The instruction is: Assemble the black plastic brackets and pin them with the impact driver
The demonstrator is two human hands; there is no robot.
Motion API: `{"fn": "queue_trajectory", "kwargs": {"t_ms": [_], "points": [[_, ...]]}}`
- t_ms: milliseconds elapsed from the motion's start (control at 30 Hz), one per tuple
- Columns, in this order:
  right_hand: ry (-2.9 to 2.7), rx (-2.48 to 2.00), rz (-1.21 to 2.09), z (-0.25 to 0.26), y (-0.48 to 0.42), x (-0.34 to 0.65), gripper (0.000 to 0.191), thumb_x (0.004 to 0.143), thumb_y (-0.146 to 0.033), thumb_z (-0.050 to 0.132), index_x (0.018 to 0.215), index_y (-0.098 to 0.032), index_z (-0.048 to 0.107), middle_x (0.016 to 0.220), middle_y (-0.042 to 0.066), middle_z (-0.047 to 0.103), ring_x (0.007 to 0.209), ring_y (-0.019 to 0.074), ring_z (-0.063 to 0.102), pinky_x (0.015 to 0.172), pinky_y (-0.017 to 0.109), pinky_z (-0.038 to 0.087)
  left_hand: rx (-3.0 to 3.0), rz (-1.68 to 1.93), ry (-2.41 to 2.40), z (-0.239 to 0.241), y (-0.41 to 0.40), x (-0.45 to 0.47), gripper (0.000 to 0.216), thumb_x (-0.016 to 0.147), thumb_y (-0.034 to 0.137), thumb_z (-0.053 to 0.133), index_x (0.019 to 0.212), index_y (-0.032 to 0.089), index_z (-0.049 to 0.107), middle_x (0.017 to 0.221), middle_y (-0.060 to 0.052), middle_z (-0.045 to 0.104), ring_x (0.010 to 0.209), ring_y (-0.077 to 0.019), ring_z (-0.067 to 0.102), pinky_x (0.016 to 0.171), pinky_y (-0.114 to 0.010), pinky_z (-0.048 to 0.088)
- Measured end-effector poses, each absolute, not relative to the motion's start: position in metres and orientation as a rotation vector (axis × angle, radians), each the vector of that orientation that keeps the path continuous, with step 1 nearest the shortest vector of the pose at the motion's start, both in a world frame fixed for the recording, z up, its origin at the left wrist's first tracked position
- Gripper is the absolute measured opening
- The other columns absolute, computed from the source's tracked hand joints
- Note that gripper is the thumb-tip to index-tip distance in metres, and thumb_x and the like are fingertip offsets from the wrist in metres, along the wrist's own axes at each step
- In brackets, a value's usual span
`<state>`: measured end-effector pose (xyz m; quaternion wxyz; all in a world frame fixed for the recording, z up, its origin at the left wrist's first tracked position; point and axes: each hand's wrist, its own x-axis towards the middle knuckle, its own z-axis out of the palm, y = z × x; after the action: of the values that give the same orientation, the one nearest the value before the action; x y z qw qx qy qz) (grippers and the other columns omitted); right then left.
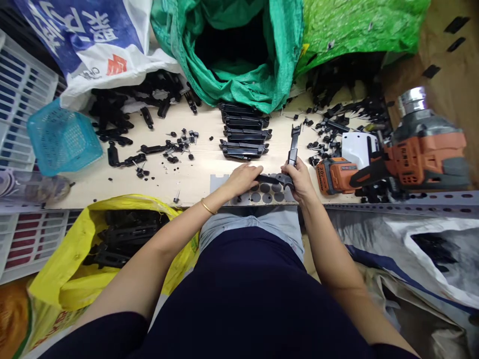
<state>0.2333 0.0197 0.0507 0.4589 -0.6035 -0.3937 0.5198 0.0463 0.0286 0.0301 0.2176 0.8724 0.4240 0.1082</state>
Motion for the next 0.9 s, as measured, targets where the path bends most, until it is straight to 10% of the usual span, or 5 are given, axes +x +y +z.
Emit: {"fn": "queue_trajectory", "kwargs": {"t_ms": [133,367,900], "points": [[-0.787,-1.434,1.254,0.06,0.01,0.21,0.019,0.064,-0.034,0.058,0.067,-0.021,0.044,0.06,-0.006,0.047,0.054,0.0076,0.046,0.049,0.019,0.04,1.938,0.504,1.378,0.042,0.01,0.042,0.02,0.087,0.029,0.057,0.103,0.018,0.052,0.076,0.0,0.061,0.067,-0.0151,0.059,0.063,-0.026,0.045],[-0.702,-1.391,1.331,0.062,0.02,0.188,0.022,0.071,-0.041,0.053,0.077,-0.021,0.045,0.07,0.003,0.068,0.066,0.0155,0.063,0.056,0.025,0.049,1.762,0.652,1.369,0.051,-0.024,0.052,0.023,0.086,0.02,0.054,0.109,0.019,0.051,0.085,-0.001,0.063,0.075,-0.0147,0.06,0.069,-0.025,0.046],[-0.764,-1.279,1.36,0.067,0.004,0.175,0.02,0.076,-0.036,0.057,0.07,-0.021,0.044,0.054,-0.003,0.061,0.055,0.013,0.06,0.058,0.025,0.049,1.918,0.398,1.466,0.068,-0.053,0.052,0.026,0.087,0.021,0.05,0.109,0.016,0.038,0.089,-0.01,0.061,0.074,-0.0235,0.064,0.062,-0.033,0.049]]}}
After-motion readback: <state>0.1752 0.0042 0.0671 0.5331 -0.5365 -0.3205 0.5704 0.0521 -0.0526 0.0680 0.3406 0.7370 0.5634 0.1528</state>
